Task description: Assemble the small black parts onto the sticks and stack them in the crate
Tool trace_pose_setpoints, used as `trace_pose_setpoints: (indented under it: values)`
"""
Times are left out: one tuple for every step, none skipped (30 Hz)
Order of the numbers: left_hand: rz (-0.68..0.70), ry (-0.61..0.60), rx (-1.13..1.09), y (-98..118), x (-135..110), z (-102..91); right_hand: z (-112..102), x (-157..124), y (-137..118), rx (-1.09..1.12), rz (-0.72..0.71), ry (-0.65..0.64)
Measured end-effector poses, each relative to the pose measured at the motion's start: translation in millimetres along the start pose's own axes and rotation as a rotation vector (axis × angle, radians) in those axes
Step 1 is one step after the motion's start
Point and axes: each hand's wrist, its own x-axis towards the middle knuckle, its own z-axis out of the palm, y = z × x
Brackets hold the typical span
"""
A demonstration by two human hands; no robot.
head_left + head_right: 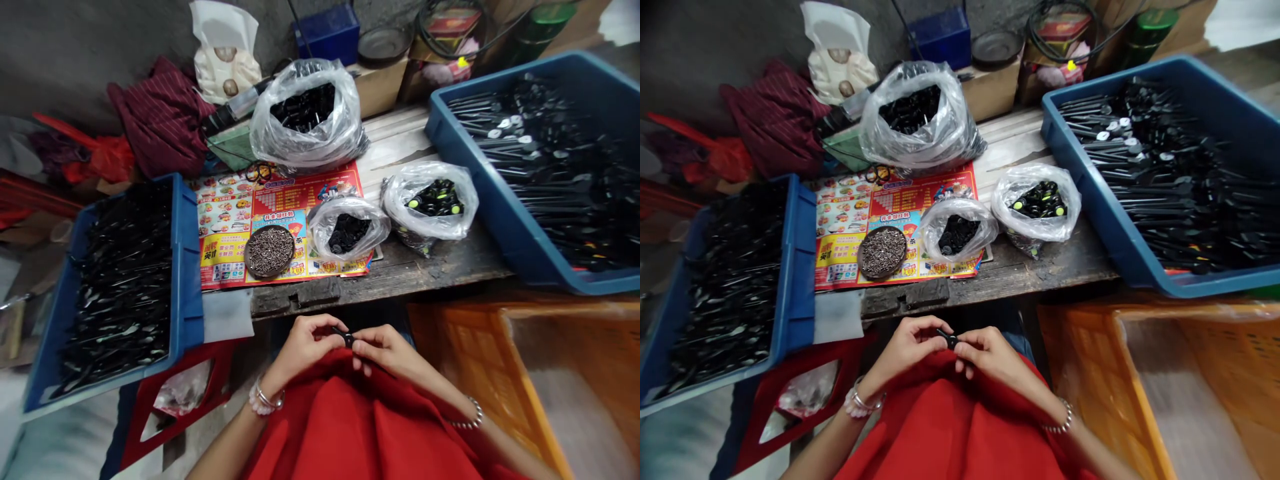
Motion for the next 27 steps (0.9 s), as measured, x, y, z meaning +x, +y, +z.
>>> trace_pose_setpoints:
  values:
    - [0.021,0.01,0.05,1,0,0.4,0,0,0,0.009,0.0,-0.001]
    - [0.046,0.019,0.098,1,0,0.9,-1,0,-1,0.019,-0.002,0.0]
    - [0.072,0.025,0.142,1,0,1.5,-1,0,-1,0.027,-0.007,0.003]
    - [0.096,0.029,0.177,1,0,2.3,-1,0,-1,0.032,-0.011,0.009]
    - [0.118,0.032,0.2,0,0,3.3,-1,0,-2,0.036,-0.014,0.017]
    - [0.136,0.035,0.212,0,0,4.5,-1,0,-2,0.041,-0.014,0.027]
    - [0.15,0.045,0.217,-1,-1,6.1,0,0,-2,0.052,-0.009,0.041]
    - [0.161,0.062,0.217,-3,-1,7.9,0,0,-2,0.066,-0.001,0.059]
    - [0.172,0.085,0.214,-4,-2,9.9,1,0,-2,0.084,0.008,0.077]
    - [0.183,0.11,0.211,-5,-2,11.9,2,0,-2,0.105,0.017,0.094]
    - [0.194,0.135,0.207,-7,-3,13.7,3,0,-2,0.127,0.026,0.109]
    - [0.204,0.152,0.204,-8,-3,15.1,3,0,-1,0.149,0.032,0.12]
    - [0.213,0.157,0.201,-9,-3,16.1,4,1,0,0.169,0.036,0.126]
    - [0.223,0.152,0.2,-9,-3,16.7,5,1,0,0.185,0.039,0.127]
    - [0.235,0.14,0.201,-10,-3,16.9,6,1,1,0.198,0.043,0.127]
    - [0.247,0.127,0.206,-10,-3,16.8,6,2,2,0.206,0.045,0.127]
    - [0.261,0.119,0.212,-10,-3,16.7,7,2,2,0.212,0.048,0.127]
    - [0.275,0.121,0.22,-11,-3,16.6,7,3,3,0.215,0.05,0.128]
    - [0.287,0.132,0.228,-11,-4,16.7,7,3,3,0.216,0.05,0.129]
    - [0.297,0.147,0.233,-11,-4,16.9,7,3,3,0.219,0.048,0.13]
    - [0.304,0.162,0.235,-11,-4,17.3,7,3,2,0.221,0.043,0.13]
    - [0.312,0.174,0.235,-10,-4,17.7,7,3,1,0.22,0.039,0.126]
    - [0.32,0.177,0.233,-10,-4,18.0,6,3,0,0.217,0.036,0.118]
    - [0.327,0.172,0.23,-10,-4,18.1,5,2,-2,0.21,0.033,0.104]
    - [0.336,0.163,0.227,-9,-4,17.9,4,1,-4,0.196,0.025,0.087]
    - [0.346,0.162,0.221,-8,-4,17.3,2,0,-7,0.172,0.012,0.069]
    - [0.358,0.172,0.212,-8,-4,16.3,0,-1,-10,0.137,-0.007,0.052]
